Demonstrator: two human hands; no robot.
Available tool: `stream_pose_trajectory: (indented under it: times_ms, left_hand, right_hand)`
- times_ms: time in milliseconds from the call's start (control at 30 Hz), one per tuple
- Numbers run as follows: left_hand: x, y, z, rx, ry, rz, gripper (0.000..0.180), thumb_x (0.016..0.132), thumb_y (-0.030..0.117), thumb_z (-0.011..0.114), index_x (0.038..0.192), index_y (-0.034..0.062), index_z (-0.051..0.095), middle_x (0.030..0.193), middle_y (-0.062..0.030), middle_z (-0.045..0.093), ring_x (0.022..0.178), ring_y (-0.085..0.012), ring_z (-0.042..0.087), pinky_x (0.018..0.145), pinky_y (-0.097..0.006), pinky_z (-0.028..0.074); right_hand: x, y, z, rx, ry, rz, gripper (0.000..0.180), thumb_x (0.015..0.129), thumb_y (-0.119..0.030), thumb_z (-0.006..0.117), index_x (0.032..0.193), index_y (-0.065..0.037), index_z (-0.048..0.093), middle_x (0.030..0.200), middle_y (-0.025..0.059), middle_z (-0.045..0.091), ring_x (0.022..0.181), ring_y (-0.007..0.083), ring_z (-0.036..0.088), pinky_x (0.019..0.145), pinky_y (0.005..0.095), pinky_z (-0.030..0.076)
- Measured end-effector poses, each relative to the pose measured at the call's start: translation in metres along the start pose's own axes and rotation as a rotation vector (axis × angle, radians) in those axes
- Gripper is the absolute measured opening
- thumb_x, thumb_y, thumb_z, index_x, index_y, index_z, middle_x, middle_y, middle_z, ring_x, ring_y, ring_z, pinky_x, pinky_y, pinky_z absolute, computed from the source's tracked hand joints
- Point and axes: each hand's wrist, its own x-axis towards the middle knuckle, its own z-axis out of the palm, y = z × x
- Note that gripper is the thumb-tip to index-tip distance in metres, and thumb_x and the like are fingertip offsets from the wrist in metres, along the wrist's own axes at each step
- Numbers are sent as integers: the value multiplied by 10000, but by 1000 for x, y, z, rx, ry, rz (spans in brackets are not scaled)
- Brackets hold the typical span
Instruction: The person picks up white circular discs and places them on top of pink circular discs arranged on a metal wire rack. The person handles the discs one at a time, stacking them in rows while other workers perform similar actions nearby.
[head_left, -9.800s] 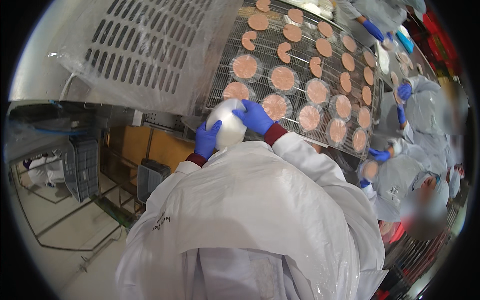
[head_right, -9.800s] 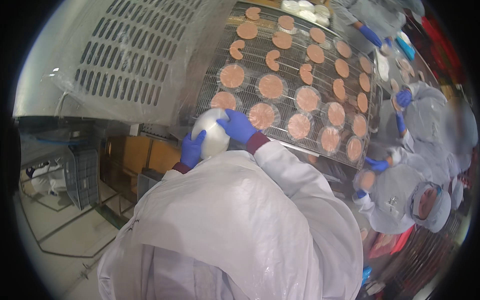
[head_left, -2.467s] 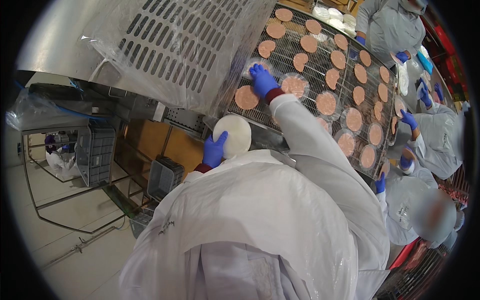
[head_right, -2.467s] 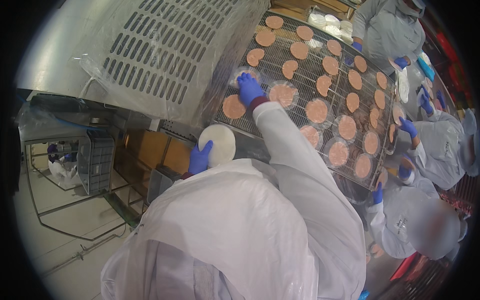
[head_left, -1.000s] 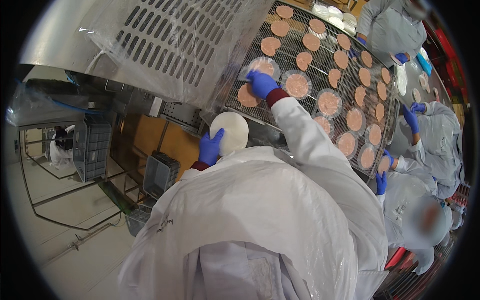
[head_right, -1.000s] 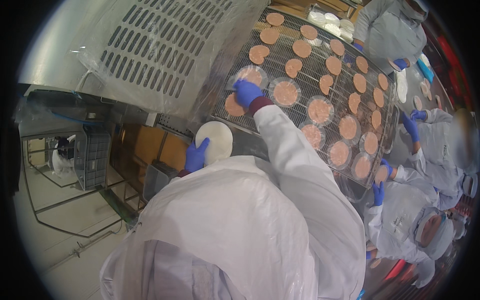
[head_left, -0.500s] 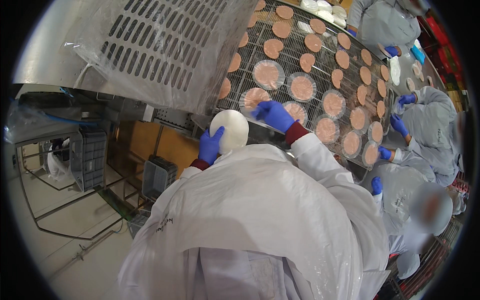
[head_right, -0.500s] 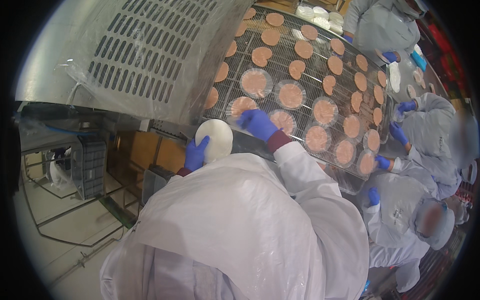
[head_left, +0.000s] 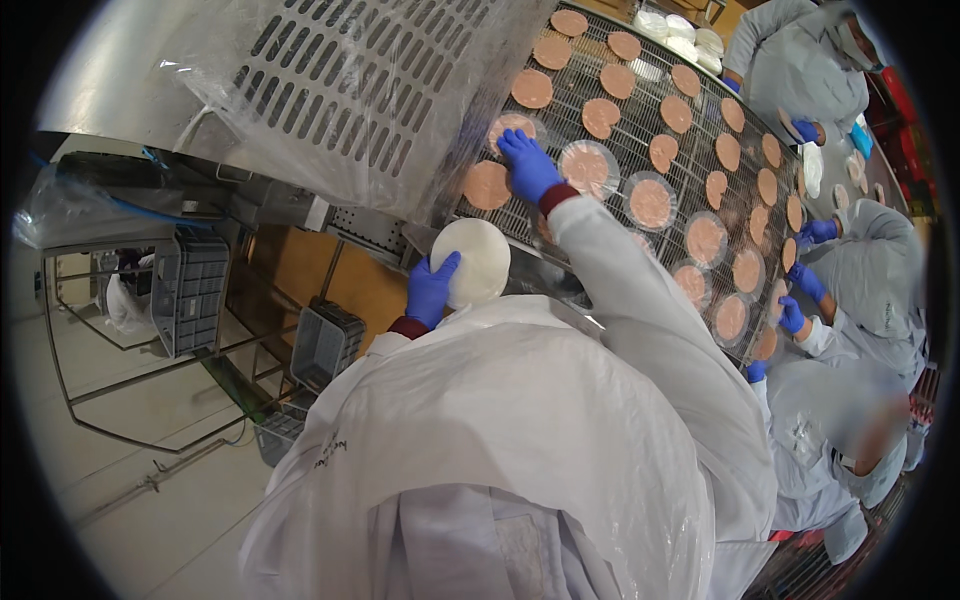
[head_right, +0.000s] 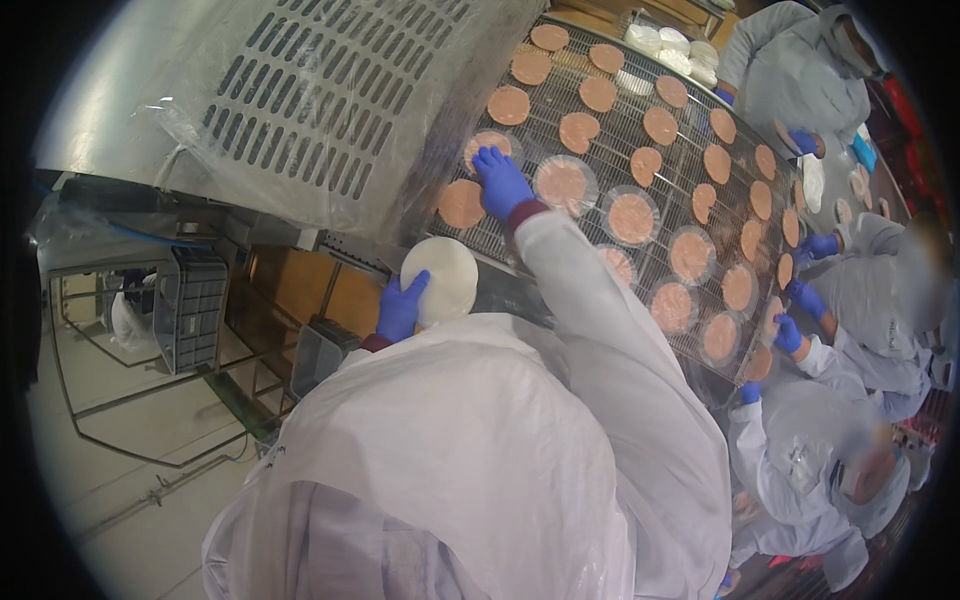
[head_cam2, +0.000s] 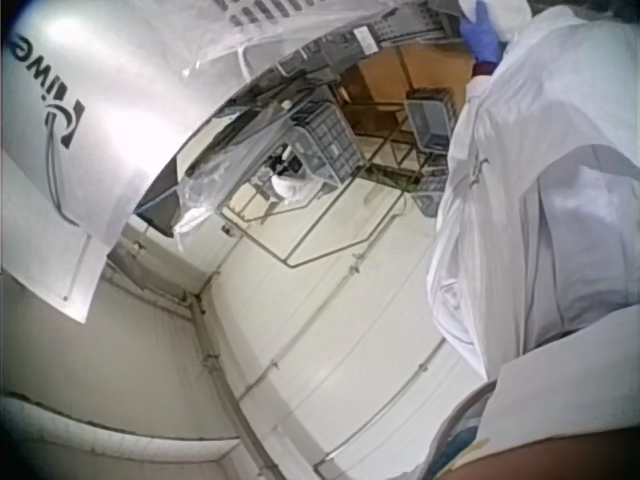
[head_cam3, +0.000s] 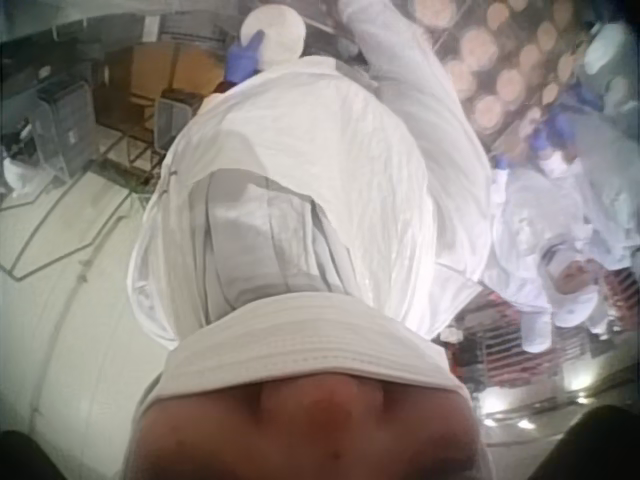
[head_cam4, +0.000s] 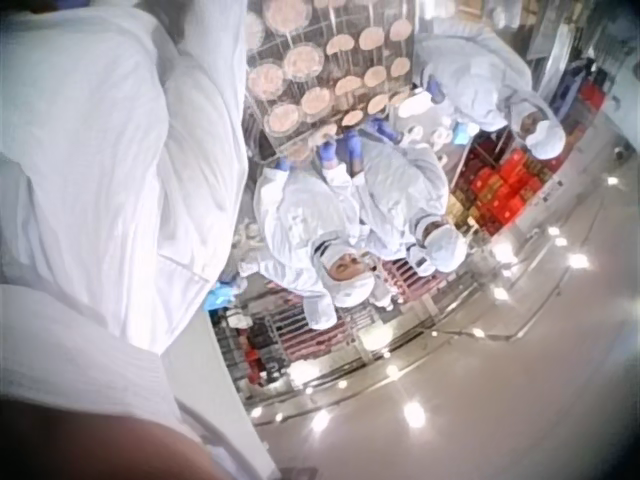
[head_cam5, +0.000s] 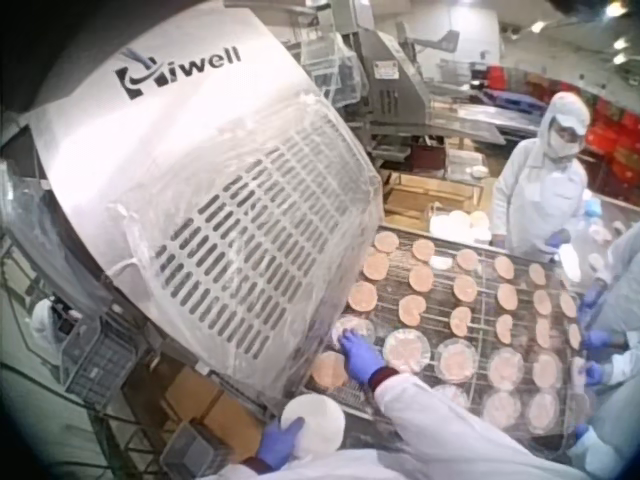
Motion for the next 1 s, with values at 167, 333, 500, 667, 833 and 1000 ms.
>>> stream_pose_trajectory:
  times_ms: [167,333,500,667,833,1000]
  left_hand:
    - [8,-2,-8,-18,9,0,344,858,220,670,1097,-17,594,999,-96,657,835,-155,619,748,-295,497]
    - [28,-17,-15,29,-4,44,349,858,225,671,1096,-19,593,1002,-100,657,835,-157,621,744,-298,498]
    - [42,-6,-3,69,-74,17,330,858,219,674,1078,-16,604,973,-96,664,818,-151,624,734,-294,499]
    - [60,-12,0,91,-61,74,305,860,194,672,1074,-15,612,953,-83,664,803,-142,618,727,-292,500]
    - [64,-6,1,34,-72,159,325,858,195,675,1089,-22,602,957,-80,661,807,-145,611,737,-286,494]
    - [59,1,-23,58,6,52,345,857,209,668,1094,-31,595,972,-95,657,816,-154,611,744,-293,490]
  right_hand:
    - [-67,15,-65,294,76,363,471,723,-2,583,1191,-38,559,1270,203,510,1183,360,474,1023,418,363]
    - [-93,14,-78,117,-59,510,252,716,-8,619,965,-27,660,1018,178,631,976,314,589,827,396,477]
    - [-68,-20,10,23,112,-27,376,882,-179,552,1219,-18,515,1121,180,602,1051,318,573,926,361,450]
    - [-49,-75,-41,790,-264,471,363,863,-235,607,1147,-12,579,1017,178,650,949,320,622,853,360,481]
    - [-48,-71,-21,749,-250,501,344,825,-194,655,1113,-13,606,976,168,663,919,266,635,806,364,483]
    - [-2,-23,-55,825,-289,797,229,795,-40,619,1020,-25,656,831,76,685,762,200,635,737,339,513]
